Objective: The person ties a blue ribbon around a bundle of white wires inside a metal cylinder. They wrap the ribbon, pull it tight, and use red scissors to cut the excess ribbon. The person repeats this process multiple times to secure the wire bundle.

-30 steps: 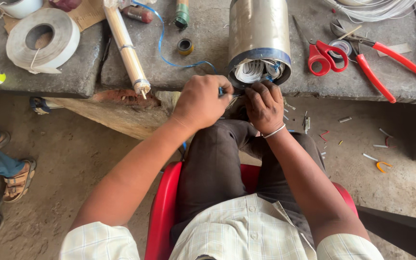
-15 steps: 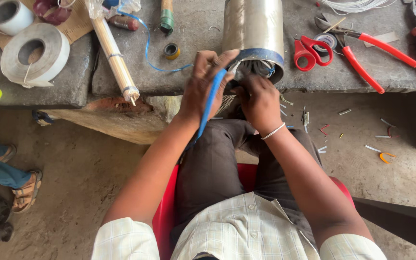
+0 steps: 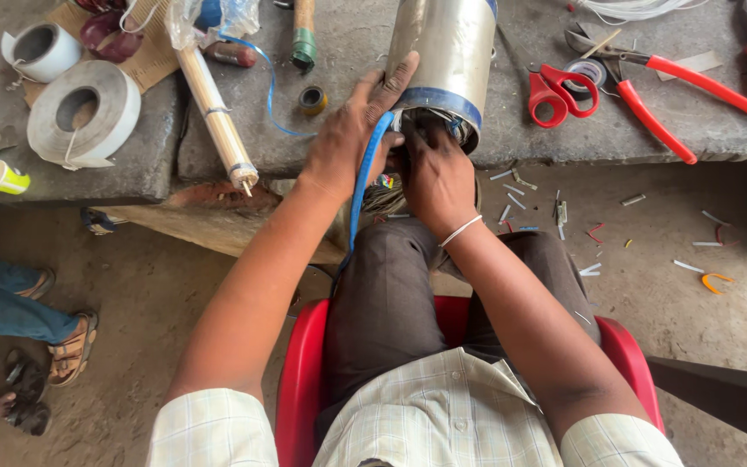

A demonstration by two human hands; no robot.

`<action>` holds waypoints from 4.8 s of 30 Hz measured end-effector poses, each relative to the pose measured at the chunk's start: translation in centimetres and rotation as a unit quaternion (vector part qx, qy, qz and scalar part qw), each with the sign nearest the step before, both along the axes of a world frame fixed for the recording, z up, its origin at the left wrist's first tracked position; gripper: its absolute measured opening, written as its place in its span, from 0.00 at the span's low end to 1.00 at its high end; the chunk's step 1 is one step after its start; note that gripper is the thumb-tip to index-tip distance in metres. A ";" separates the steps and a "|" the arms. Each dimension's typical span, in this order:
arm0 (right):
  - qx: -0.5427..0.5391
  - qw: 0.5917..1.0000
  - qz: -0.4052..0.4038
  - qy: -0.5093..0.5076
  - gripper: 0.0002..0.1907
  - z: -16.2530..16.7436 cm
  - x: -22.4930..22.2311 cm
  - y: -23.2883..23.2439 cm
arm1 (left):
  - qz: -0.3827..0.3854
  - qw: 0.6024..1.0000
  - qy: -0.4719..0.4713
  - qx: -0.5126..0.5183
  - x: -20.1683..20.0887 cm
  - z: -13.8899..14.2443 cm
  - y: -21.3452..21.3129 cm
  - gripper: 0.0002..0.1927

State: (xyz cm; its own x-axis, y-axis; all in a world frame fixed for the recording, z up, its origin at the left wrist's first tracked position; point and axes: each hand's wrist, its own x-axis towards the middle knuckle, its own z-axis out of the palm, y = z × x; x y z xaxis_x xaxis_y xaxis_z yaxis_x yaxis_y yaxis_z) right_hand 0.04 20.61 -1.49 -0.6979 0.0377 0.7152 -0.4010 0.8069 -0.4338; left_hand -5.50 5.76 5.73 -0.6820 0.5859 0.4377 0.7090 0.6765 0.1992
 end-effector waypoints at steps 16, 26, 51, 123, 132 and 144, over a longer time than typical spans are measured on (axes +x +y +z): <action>0.419 0.903 0.095 -0.010 0.10 2.8 -3.5 2.8 | 0.243 0.955 -0.151 -0.082 1.0 -4.1 -6.3 0.19; 0.393 0.913 0.077 -0.074 0.11 3.8 -2.9 2.7 | 0.026 0.961 0.150 -0.232 2.5 -2.8 -2.4 0.17; 0.216 0.967 0.071 -0.114 0.12 2.2 -3.4 1.8 | 0.027 0.992 0.025 -0.120 -0.8 -3.3 -0.5 0.06; -0.358 0.809 0.287 -0.368 0.22 -12.3 -1.7 -8.5 | 0.037 0.990 0.087 -0.105 0.8 -6.4 -1.1 0.14; -0.581 0.508 0.434 -0.465 0.20 -10.9 -4.8 -15.1 | 0.052 0.996 0.056 -0.048 1.6 -6.4 -1.6 0.15; -0.771 0.386 0.379 -0.336 0.18 -11.4 -3.1 -12.3 | 0.054 0.995 0.068 -0.038 1.1 -6.9 -1.3 0.13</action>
State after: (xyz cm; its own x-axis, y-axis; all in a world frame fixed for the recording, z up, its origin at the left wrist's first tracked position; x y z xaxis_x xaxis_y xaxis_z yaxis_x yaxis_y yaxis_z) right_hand -3.06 8.33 -12.91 -0.9347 -0.3408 -0.1013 0.3531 -0.8570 -0.3754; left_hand -4.38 4.49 -1.20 -0.6804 0.5475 0.4871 0.6481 0.7599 0.0512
